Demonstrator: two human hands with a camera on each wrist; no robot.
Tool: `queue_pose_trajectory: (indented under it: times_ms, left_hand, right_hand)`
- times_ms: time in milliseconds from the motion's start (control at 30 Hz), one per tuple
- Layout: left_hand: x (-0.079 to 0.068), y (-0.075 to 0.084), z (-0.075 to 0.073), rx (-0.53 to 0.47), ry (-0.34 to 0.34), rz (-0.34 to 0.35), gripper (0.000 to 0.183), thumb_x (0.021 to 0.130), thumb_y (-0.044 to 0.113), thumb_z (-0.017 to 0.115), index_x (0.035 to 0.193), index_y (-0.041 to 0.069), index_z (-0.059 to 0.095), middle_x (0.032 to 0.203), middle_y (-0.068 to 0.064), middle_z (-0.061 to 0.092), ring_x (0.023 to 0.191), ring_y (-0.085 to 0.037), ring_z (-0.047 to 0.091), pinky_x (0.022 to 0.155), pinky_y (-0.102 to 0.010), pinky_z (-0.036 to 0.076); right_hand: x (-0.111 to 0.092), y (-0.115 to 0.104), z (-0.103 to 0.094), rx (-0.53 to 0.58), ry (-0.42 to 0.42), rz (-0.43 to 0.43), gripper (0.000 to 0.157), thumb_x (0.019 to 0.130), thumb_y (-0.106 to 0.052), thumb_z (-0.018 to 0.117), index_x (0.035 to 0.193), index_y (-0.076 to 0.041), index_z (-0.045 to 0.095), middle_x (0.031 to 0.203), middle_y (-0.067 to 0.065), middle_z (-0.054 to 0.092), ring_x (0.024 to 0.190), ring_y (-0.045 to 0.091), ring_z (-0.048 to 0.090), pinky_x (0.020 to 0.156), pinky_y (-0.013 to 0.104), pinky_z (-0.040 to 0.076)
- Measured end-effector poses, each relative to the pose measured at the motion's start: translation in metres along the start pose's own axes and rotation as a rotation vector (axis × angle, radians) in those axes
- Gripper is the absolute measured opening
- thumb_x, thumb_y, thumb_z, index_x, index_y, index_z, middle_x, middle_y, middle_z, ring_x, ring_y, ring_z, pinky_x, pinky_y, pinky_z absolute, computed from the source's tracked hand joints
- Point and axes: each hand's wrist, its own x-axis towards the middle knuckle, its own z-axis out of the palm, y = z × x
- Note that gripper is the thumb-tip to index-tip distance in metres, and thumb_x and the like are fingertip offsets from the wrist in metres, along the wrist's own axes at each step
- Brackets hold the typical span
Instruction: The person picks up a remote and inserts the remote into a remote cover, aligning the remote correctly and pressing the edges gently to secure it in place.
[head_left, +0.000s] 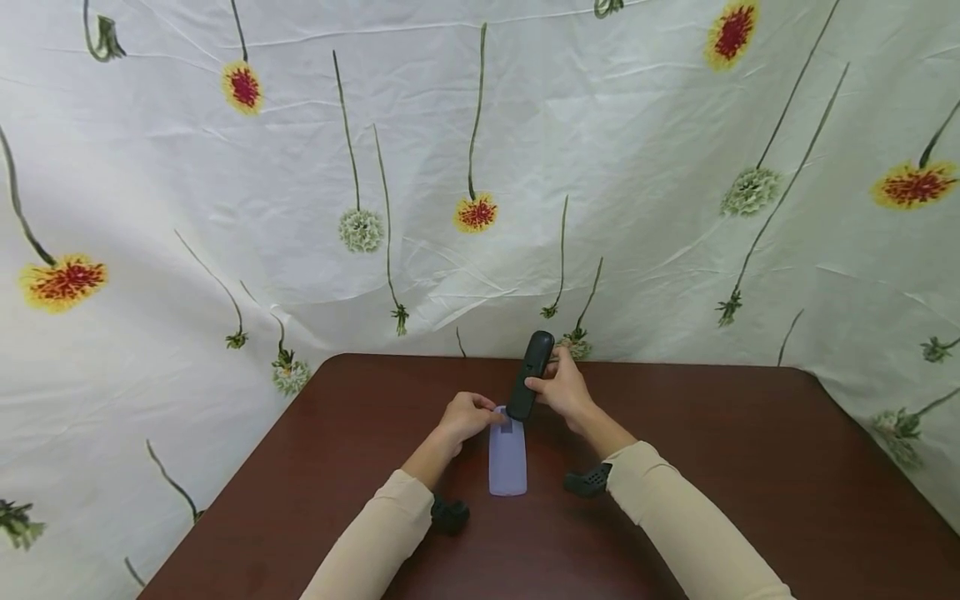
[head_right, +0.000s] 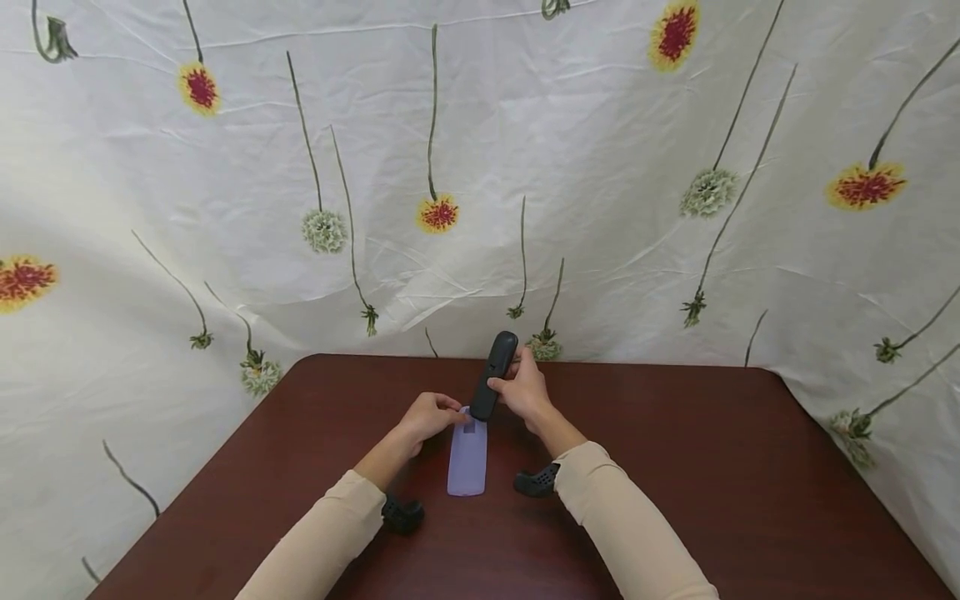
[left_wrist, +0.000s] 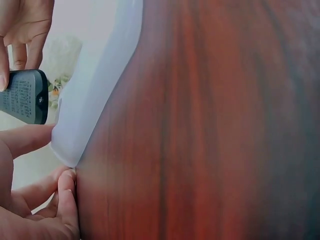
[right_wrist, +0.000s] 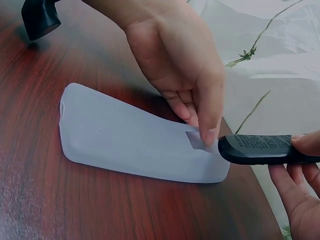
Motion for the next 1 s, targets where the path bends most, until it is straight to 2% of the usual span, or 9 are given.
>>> queue_pose_trajectory:
  times_ms: [233, 400, 567, 1000]
  left_hand:
    - [0.0, -0.004, -0.001, -0.034, -0.003, -0.027, 0.023, 0.087, 0.022, 0.079, 0.104, 0.007, 0.075, 0.124, -0.012, 0.064, 0.121, -0.037, 0.055, 0.103, -0.058, 0.043]
    - [0.001, -0.005, -0.002, -0.043, -0.001, -0.022, 0.021, 0.09, 0.022, 0.076, 0.104, 0.007, 0.076, 0.122, -0.011, 0.065, 0.118, -0.035, 0.057, 0.101, -0.056, 0.044]
    - [0.0, -0.006, -0.002, -0.063, -0.005, -0.022, 0.02, 0.092, 0.021, 0.074, 0.105, 0.006, 0.077, 0.118, -0.009, 0.066, 0.115, -0.033, 0.058, 0.101, -0.053, 0.044]
    - [0.001, -0.007, -0.005, -0.087, -0.037, -0.006, 0.02, 0.093, 0.016, 0.07, 0.108, 0.004, 0.076, 0.113, -0.008, 0.067, 0.112, -0.03, 0.059, 0.103, -0.054, 0.042]
  right_hand:
    - [0.001, 0.006, 0.005, -0.006, 0.013, 0.008, 0.062, 0.096, 0.005, 0.07, 0.146, -0.002, 0.036, 0.115, 0.023, 0.053, 0.1, 0.04, 0.071, 0.088, 0.051, 0.057]
    - [0.001, 0.01, 0.009, 0.002, 0.017, 0.007, 0.055, 0.095, 0.007, 0.071, 0.139, -0.001, 0.04, 0.113, 0.022, 0.052, 0.102, 0.041, 0.07, 0.086, 0.049, 0.058]
    - [0.001, 0.012, 0.013, 0.008, 0.022, 0.008, 0.055, 0.095, 0.007, 0.07, 0.139, -0.002, 0.039, 0.114, 0.022, 0.05, 0.103, 0.042, 0.069, 0.084, 0.047, 0.059]
    - [0.0, 0.02, 0.017, 0.011, 0.008, 0.006, 0.045, 0.094, 0.005, 0.072, 0.126, -0.002, 0.041, 0.113, 0.023, 0.049, 0.102, 0.042, 0.07, 0.08, 0.042, 0.061]
